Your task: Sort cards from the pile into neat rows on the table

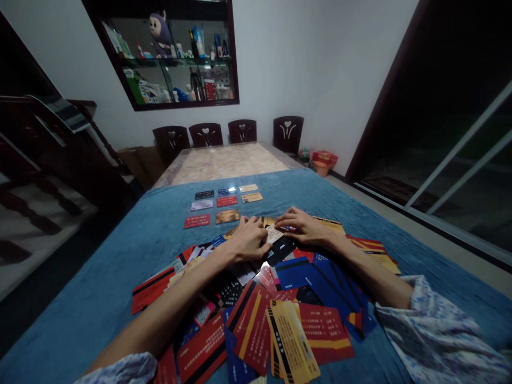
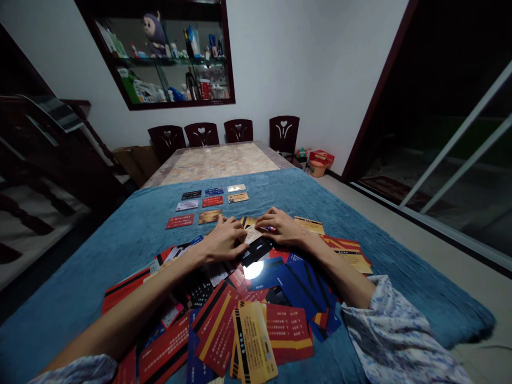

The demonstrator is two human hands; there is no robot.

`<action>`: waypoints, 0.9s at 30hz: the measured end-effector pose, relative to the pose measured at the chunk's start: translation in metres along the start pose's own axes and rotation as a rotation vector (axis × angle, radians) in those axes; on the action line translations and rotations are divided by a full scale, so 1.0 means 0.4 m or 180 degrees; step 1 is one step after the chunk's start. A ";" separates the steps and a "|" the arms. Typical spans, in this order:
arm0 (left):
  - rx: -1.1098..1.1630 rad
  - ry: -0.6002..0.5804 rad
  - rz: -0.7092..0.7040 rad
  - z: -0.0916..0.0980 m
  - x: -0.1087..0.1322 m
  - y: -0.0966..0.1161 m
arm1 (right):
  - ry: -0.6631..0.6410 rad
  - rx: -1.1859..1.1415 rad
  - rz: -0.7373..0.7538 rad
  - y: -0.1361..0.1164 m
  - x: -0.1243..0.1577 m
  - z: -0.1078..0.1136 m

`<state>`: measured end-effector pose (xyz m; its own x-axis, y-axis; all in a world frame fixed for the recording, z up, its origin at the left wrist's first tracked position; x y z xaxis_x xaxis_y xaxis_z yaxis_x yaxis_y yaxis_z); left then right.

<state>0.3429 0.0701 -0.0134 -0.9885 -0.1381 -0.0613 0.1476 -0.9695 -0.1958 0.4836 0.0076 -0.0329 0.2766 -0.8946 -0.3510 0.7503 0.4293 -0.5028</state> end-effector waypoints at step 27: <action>0.0181 0.0410 0.0450 0.006 -0.011 -0.061 | 0.1386 0.0464 0.0696 -0.009 0.014 0.036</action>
<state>0.3435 0.0940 -0.0058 -0.9452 -0.2503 -0.2098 0.2791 -0.9526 -0.1209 0.4911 -0.0006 -0.0218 0.1839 -0.6376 -0.7481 0.7874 0.5511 -0.2762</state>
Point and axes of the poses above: each hand's wrist, its own x-axis away from the middle knuckle, its own z-axis out of the back of the hand, y = z × x, the point moved 6 cm from there along -x, towards the middle knuckle, and after that the axes turned 14 degrees about -x, right-handed, at the moved point
